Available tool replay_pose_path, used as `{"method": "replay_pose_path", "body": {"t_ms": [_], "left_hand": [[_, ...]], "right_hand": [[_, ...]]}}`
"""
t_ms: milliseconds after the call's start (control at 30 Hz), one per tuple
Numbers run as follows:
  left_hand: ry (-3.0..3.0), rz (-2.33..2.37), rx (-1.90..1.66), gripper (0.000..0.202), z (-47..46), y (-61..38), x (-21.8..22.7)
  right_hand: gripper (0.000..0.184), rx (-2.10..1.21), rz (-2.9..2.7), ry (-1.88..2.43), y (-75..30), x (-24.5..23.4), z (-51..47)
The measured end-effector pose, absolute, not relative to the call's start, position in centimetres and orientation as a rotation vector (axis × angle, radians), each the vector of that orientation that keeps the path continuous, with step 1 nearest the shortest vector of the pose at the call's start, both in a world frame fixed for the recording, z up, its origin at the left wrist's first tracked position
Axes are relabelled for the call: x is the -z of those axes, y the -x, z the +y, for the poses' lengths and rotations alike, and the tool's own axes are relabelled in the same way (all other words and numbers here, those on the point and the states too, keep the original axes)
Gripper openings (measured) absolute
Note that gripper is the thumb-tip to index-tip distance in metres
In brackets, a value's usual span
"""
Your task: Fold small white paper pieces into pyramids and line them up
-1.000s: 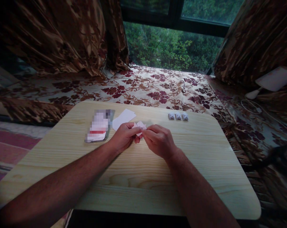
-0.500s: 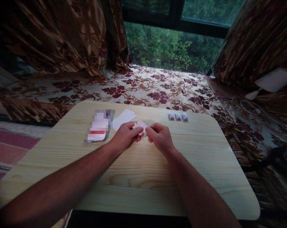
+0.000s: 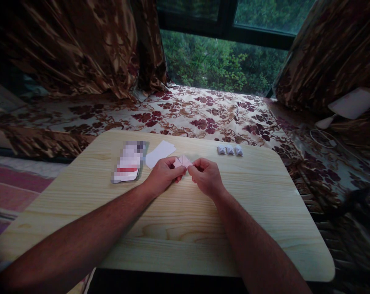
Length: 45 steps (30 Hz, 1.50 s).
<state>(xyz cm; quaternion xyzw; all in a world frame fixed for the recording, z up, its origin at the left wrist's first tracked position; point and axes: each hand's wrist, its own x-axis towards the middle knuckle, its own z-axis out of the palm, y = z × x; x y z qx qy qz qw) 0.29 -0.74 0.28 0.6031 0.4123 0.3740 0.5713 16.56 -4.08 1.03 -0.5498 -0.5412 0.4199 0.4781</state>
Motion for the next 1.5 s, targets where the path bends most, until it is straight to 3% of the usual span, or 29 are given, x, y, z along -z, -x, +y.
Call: {"method": "replay_pose_path", "body": {"t_ms": [567,1500], "left_hand": [[-1.361,0.934,-0.892,0.022,-0.7,-0.4,-0.1],[-1.401,1.059,-0.839,0.018,0.0,-0.2,-0.7]], "right_hand": [[0.019,-0.860,-1.440,1.359,-16.4,-0.2,-4.0],[0.016,-0.952,-1.288,1.395,-15.6,0.4,-3.6]]}}
